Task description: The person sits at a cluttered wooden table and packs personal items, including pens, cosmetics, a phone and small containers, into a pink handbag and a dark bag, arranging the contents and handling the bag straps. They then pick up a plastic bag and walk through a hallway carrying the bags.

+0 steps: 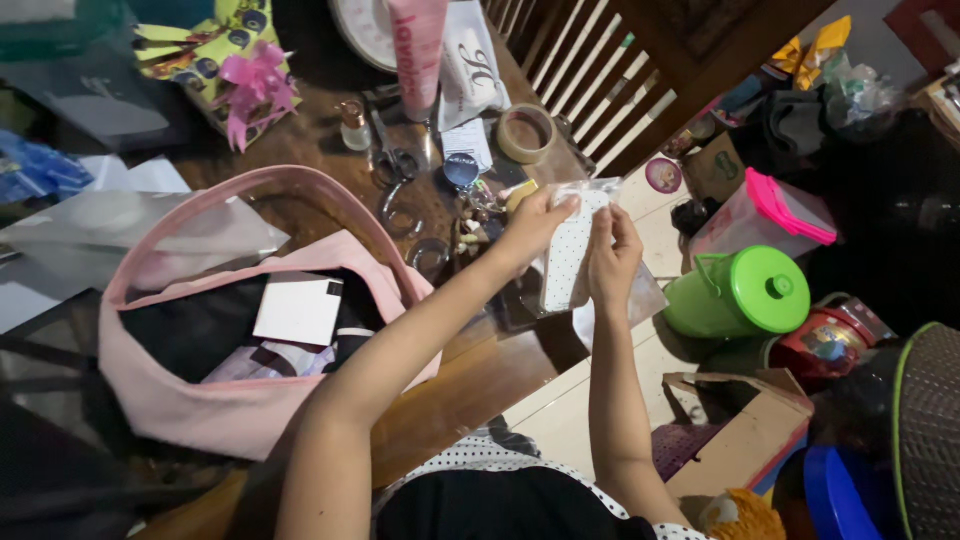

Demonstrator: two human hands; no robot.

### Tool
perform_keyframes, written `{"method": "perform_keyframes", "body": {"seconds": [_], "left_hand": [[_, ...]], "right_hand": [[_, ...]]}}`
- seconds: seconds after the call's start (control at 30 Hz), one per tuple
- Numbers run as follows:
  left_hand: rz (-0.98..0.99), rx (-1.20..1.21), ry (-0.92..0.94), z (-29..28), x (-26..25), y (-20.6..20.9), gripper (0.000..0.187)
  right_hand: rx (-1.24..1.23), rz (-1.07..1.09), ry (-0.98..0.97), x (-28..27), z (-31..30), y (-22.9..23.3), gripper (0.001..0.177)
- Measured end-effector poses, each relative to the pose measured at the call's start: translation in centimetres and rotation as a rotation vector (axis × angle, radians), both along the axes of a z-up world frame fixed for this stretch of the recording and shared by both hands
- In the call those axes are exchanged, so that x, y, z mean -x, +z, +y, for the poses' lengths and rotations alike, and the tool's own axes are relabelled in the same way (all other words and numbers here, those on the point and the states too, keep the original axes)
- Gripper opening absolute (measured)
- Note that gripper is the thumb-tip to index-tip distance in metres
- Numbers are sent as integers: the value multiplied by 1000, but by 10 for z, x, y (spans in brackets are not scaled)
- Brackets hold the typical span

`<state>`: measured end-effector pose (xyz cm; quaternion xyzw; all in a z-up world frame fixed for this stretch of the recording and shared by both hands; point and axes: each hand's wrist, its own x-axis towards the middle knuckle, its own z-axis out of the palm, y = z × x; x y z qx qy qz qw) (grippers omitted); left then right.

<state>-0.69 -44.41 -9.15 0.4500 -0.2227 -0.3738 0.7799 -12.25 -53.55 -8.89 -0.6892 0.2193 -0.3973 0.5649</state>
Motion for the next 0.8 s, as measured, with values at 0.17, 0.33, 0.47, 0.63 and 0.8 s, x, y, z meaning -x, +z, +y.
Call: {"method": "perform_keyframes", "body": {"seconds": [0.17, 0.33, 0.47, 0.63, 0.8], "left_hand": [[43, 138, 219, 18, -7, 13, 24], [113, 176, 480, 64, -32, 37, 31], [248, 34, 676, 108, -53, 54, 40], [276, 295, 735, 156, -68, 63, 40], [192, 436, 588, 220, -81, 68, 34]], "right_hand": [[-40, 57, 100, -9, 33, 24, 27], [-172, 166, 267, -15, 63, 23, 20], [-332, 60, 515, -23, 91, 20, 27], [-662, -27, 768, -33, 123, 24, 49], [-689, -33, 847, -49, 145, 13, 41]]}}
